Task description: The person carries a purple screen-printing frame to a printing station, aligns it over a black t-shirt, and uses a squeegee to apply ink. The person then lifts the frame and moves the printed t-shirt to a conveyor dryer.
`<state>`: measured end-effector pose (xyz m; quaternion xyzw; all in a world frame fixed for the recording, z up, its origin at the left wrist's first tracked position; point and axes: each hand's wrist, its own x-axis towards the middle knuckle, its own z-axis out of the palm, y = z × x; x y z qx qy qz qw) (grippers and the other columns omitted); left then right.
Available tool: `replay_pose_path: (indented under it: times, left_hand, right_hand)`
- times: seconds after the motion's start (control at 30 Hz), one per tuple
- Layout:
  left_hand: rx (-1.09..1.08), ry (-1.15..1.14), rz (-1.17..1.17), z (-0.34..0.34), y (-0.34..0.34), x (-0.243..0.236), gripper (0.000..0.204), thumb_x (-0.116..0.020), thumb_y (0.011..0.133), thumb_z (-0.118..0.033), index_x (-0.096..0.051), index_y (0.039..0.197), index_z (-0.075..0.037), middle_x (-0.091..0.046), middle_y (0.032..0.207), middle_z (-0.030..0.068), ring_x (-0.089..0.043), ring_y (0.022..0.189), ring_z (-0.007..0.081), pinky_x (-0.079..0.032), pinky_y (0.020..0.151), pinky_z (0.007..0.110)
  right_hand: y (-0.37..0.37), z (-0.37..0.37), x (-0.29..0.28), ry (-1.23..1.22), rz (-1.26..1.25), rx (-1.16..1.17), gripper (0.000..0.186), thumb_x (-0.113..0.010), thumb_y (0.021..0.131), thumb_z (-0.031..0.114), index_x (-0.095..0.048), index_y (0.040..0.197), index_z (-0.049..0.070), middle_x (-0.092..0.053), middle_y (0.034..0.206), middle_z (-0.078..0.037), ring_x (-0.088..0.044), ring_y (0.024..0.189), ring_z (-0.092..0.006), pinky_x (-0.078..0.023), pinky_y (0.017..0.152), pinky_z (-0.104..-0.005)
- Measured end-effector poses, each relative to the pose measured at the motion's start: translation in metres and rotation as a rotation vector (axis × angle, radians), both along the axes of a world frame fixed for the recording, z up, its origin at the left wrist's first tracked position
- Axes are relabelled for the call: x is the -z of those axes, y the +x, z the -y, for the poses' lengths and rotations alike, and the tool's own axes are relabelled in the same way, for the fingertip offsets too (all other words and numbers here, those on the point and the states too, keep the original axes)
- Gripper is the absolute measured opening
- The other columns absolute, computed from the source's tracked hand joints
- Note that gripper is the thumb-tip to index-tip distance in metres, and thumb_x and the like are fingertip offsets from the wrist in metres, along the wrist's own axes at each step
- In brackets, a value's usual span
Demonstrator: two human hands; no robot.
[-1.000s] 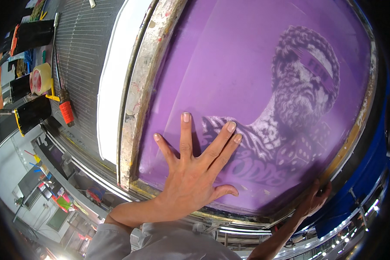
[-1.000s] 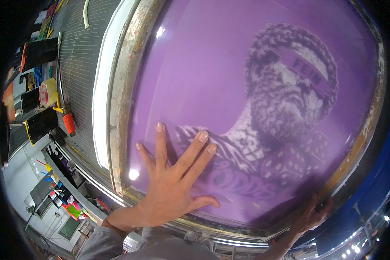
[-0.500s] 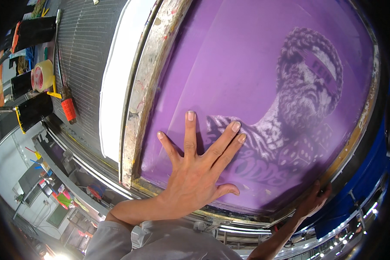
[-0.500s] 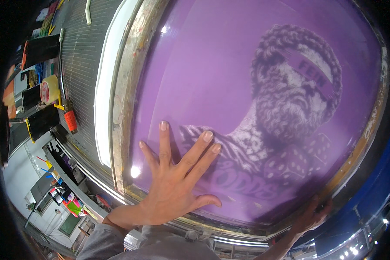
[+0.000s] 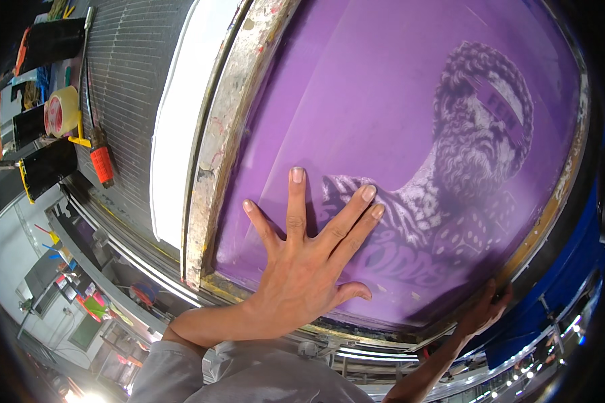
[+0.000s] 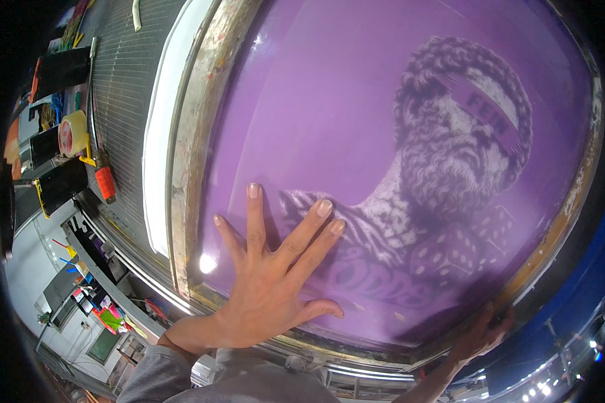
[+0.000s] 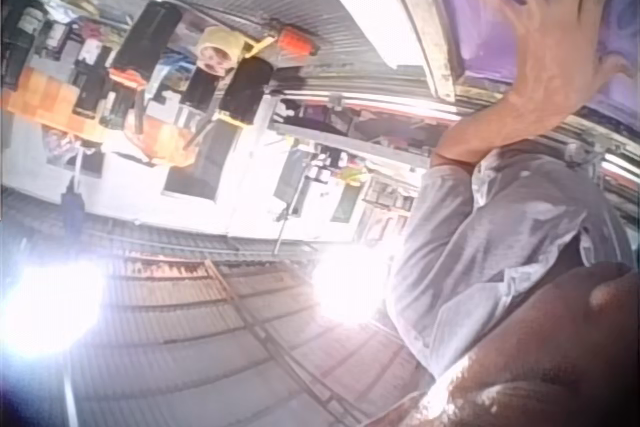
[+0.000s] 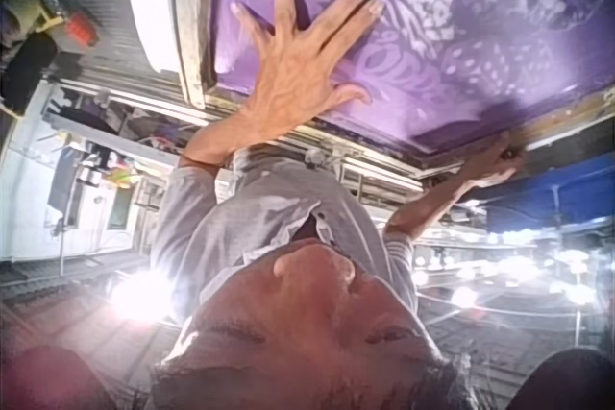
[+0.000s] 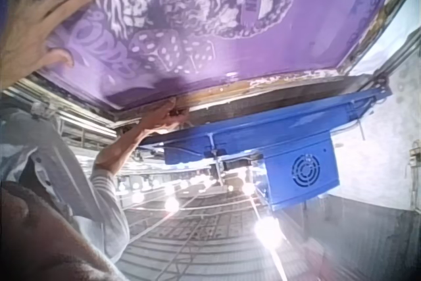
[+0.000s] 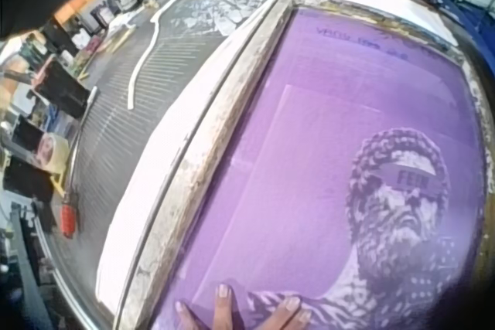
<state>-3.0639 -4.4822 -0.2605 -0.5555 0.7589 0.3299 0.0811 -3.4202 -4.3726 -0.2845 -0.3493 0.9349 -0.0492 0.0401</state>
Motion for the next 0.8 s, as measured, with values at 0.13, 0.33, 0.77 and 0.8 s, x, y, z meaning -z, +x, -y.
replay_pose_path:
  times: [0.13, 0.33, 0.77, 0.8]
  left_hand:
    - [-0.001, 0.006, -0.005, 0.000, 0.000, 0.001, 0.106, -0.064, 0.062, -0.075, -0.041, 0.151, -0.023, -0.026, 0.163, -0.0028, 0.003, 0.144, 0.0603, 0.008, 0.094, 0.087]
    - [-0.014, 0.015, -0.020, 0.001, 0.001, 0.001, 0.107, -0.069, 0.060, -0.071, -0.041, 0.151, -0.023, -0.025, 0.163, -0.0027, 0.003, 0.144, 0.0605, 0.007, 0.093, 0.088]
    - [0.029, 0.006, 0.043, -0.001, -0.002, 0.003, 0.105, -0.064, 0.070, -0.076, -0.036, 0.153, -0.018, -0.024, 0.163, 0.0056, 0.006, 0.144, 0.0602, 0.009, 0.095, 0.084]
    - [0.027, 0.000, 0.047, -0.002, -0.002, 0.002, 0.106, -0.065, 0.069, -0.075, -0.036, 0.153, -0.017, -0.024, 0.163, 0.0066, 0.007, 0.144, 0.0600, 0.009, 0.096, 0.084]
  right_hand:
    - [0.000, 0.000, 0.000, -0.005, -0.001, -0.011, 0.060, -0.062, 0.096, 0.040, -0.050, 0.138, -0.002, -0.058, 0.130, -0.024, -0.055, 0.118, -0.0352, -0.040, 0.102, -0.0417]
    - [-0.004, -0.003, 0.004, -0.003, -0.022, -0.048, 0.060, -0.061, 0.097, 0.041, -0.051, 0.138, -0.001, -0.058, 0.130, -0.023, -0.055, 0.118, -0.0357, -0.041, 0.101, -0.0419]
    - [-0.006, -0.007, 0.017, -0.114, 0.055, -0.004, 0.051, -0.063, 0.095, 0.032, -0.051, 0.135, 0.002, -0.062, 0.122, -0.019, -0.059, 0.109, -0.0323, -0.043, 0.096, -0.0409]
    - [-0.003, -0.008, 0.016, -0.134, 0.084, -0.025, 0.051, -0.063, 0.095, 0.031, -0.051, 0.135, 0.002, -0.062, 0.121, -0.019, -0.058, 0.109, -0.0318, -0.043, 0.096, -0.0410]
